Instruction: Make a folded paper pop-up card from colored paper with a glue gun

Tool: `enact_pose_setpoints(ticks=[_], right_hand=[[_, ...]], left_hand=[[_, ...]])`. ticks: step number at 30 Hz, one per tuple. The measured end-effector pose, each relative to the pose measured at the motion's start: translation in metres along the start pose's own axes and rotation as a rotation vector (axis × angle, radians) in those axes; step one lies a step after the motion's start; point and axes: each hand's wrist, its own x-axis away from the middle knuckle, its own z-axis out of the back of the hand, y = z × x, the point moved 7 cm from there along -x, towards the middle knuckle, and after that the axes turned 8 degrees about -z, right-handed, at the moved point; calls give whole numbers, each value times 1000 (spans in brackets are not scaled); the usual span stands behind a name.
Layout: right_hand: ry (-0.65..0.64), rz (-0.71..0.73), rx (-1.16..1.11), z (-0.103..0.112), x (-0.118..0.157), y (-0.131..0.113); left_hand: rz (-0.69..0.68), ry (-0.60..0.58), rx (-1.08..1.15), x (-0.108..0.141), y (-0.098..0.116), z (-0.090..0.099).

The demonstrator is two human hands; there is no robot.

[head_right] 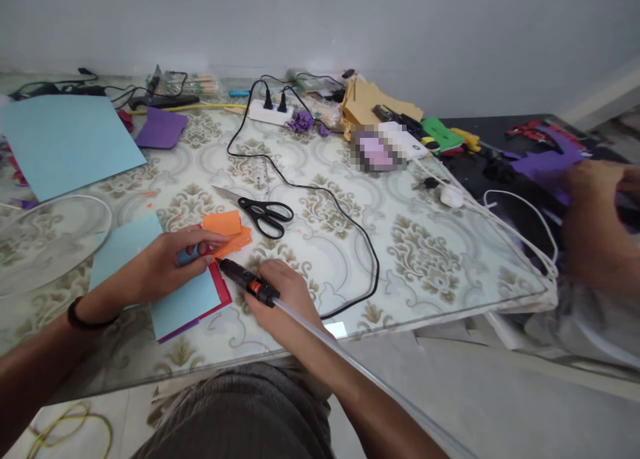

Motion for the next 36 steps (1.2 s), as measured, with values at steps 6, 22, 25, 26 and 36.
enact_pose_setpoints(ticks=[6, 22, 25, 26, 36], right_hand=[[-8, 108, -23, -3, 1, -9], [-22, 164, -41, -8, 1, -12], [-24, 170, -35, -8, 0, -13], [-27, 168, -30, -9, -1, -13], [-45, 107, 27, -12, -2, -10]], left_hand=[[21, -7, -3, -1, 0, 1], [54, -43, 127, -1, -9, 3], [56, -49, 132, -1, -10, 3], [56, -58, 133, -1, -11, 3], [59, -100, 117, -2, -9, 4]])
